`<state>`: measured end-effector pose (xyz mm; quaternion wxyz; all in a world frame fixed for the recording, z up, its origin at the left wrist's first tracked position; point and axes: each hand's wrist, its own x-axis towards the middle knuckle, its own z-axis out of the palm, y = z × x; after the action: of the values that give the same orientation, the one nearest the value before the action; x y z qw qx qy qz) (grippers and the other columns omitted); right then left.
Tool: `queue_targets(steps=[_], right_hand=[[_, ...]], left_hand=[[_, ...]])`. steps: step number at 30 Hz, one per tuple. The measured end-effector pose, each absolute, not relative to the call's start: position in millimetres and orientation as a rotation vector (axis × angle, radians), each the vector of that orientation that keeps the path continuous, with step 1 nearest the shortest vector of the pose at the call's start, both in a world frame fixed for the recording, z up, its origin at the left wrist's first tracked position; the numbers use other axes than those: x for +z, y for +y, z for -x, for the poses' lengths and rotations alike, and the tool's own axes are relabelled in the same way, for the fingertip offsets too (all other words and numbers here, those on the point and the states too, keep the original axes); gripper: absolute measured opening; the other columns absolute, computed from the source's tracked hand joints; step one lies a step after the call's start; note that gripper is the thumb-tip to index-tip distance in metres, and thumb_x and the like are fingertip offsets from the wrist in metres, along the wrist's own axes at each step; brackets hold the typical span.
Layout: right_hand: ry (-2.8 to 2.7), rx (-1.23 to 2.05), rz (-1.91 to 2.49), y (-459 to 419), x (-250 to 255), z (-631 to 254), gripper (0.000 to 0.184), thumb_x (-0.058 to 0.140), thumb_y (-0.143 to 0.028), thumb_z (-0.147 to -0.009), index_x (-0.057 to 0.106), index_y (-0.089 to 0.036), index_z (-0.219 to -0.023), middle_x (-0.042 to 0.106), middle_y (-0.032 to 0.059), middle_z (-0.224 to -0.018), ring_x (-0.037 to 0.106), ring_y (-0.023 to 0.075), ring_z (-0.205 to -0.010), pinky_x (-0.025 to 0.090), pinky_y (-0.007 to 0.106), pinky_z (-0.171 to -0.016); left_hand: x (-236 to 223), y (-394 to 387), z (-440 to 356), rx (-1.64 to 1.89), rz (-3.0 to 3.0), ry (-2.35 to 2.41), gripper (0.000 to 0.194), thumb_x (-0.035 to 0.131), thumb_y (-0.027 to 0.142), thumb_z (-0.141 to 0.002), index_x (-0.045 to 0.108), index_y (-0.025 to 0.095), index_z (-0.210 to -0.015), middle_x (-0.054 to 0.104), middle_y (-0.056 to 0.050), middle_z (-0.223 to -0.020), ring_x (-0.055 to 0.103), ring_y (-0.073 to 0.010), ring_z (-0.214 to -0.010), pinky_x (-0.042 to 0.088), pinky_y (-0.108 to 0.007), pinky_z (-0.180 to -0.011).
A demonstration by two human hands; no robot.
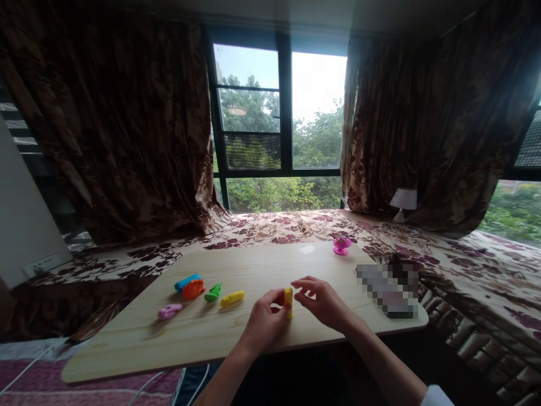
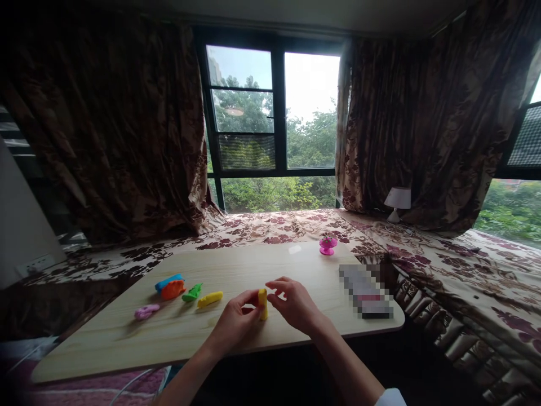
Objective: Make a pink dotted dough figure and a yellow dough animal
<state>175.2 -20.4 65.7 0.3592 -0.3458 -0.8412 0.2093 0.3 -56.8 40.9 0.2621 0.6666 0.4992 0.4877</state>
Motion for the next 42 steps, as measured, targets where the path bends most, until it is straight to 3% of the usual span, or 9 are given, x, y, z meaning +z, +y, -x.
queue_targets(steps=[4,8,12,17,19,28,33,39,42], right_hand=[[-2.190,0.546,0.878,-18.6,74.7,-165.4,0.019,0.055,-0.021,-0.082,0.067,-0.022,-0.096,0.069,0.0013,-0.086,0.063,0.0131,-0.071,0.049,0.023,-0.066],[-2.222,0.544,0.894,-14.9,76.3,-161.2,0.016,0.057,-0.022,-0.079,0.067,-0.021,-0.092,0.070,0.0005,-0.079,0.065,0.0139,-0.068,0.049,0.023,-0.062],[-2.256,0.509,0.913,-16.1,76.3,-159.7,0.026,0.059,-0.020,-0.075,0.064,-0.023,-0.100,0.070,-0.0009,-0.079,0.064,0.0132,-0.066,0.047,0.022,-0.062],[-2.281,0.441,0.932,-21.1,77.9,-158.1,0.015,0.055,-0.019,-0.076,0.069,-0.022,-0.081,0.066,-0.0013,-0.066,0.060,0.0130,-0.061,0.041,0.021,-0.059],[-2.287,0.432,0.932,-21.7,77.9,-158.2,0.016,0.055,-0.019,-0.075,0.069,-0.022,-0.082,0.066,-0.0014,-0.066,0.060,0.0127,-0.061,0.041,0.021,-0.058],[-2.261,0.432,0.936,-16.6,67.5,-158.2,0.018,0.056,-0.017,-0.073,0.068,-0.022,-0.085,0.067,-0.0006,-0.071,0.059,0.0130,-0.063,0.041,0.022,-0.061],[-2.224,0.488,0.938,-12.0,61.7,-158.8,0.017,0.056,-0.019,-0.074,0.064,-0.021,-0.089,0.067,-0.0009,-0.073,0.060,0.0124,-0.063,0.043,0.021,-0.058],[-2.201,0.520,0.938,-9.8,54.5,-172.7,0.028,0.052,-0.019,-0.080,0.057,-0.021,-0.107,0.067,-0.0003,-0.083,0.060,0.0112,-0.066,0.047,0.021,-0.061],[-2.236,0.488,0.943,-14.2,47.6,-181.3,0.020,0.054,-0.018,-0.078,0.063,-0.021,-0.095,0.067,0.0017,-0.087,0.061,0.0146,-0.077,0.047,0.025,-0.071]], left_hand=[[38.5,-58.1,1.7,1.266,-1.896,1.464,0.027,0.055,0.034,-0.077,0.068,0.022,-0.097,0.069,-0.004,-0.090,0.060,-0.0204,-0.086,0.046,-0.030,-0.076],[33.3,-59.5,4.0,1.213,-1.997,1.608,0.020,0.056,0.036,-0.075,0.072,0.025,-0.072,0.066,-0.003,-0.074,0.056,-0.0229,-0.085,0.041,-0.032,-0.077],[29.6,-59.3,2.6,1.156,-2.076,1.698,0.022,0.053,0.037,-0.076,0.072,0.027,-0.071,0.063,-0.003,-0.070,0.054,-0.0224,-0.082,0.039,-0.033,-0.075],[28.5,-58.9,0.5,1.095,-2.144,1.773,0.025,0.052,0.037,-0.077,0.069,0.026,-0.064,0.062,-0.003,-0.072,0.052,-0.0219,-0.084,0.037,-0.033,-0.076],[28.0,-59.3,-0.1,1.077,-2.161,1.793,0.025,0.051,0.036,-0.077,0.068,0.025,-0.062,0.061,-0.003,-0.073,0.052,-0.0216,-0.084,0.036,-0.033,-0.076],[25.6,-62.0,0.5,1.051,-2.182,1.835,0.023,0.051,0.037,-0.078,0.070,0.027,-0.071,0.060,-0.002,-0.076,0.051,-0.0215,-0.085,0.035,-0.033,-0.076],[24.1,-64.5,-2.4,1.093,-2.151,1.856,0.024,0.059,0.040,-0.073,0.069,0.029,-0.091,0.061,-0.001,-0.078,0.052,-0.0216,-0.085,0.037,-0.033,-0.077],[23.9,-61.2,-0.9,1.167,-2.087,1.829,0.023,0.055,0.031,-0.077,0.066,0.026,-0.095,0.067,-0.002,-0.091,0.057,-0.0198,-0.091,0.039,-0.033,-0.084],[25.7,-60.9,4.9,1.175,-2.094,1.801,0.027,0.054,0.027,-0.076,0.064,0.023,-0.101,0.067,-0.004,-0.098,0.057,-0.0196,-0.096,0.039,-0.033,-0.088]])
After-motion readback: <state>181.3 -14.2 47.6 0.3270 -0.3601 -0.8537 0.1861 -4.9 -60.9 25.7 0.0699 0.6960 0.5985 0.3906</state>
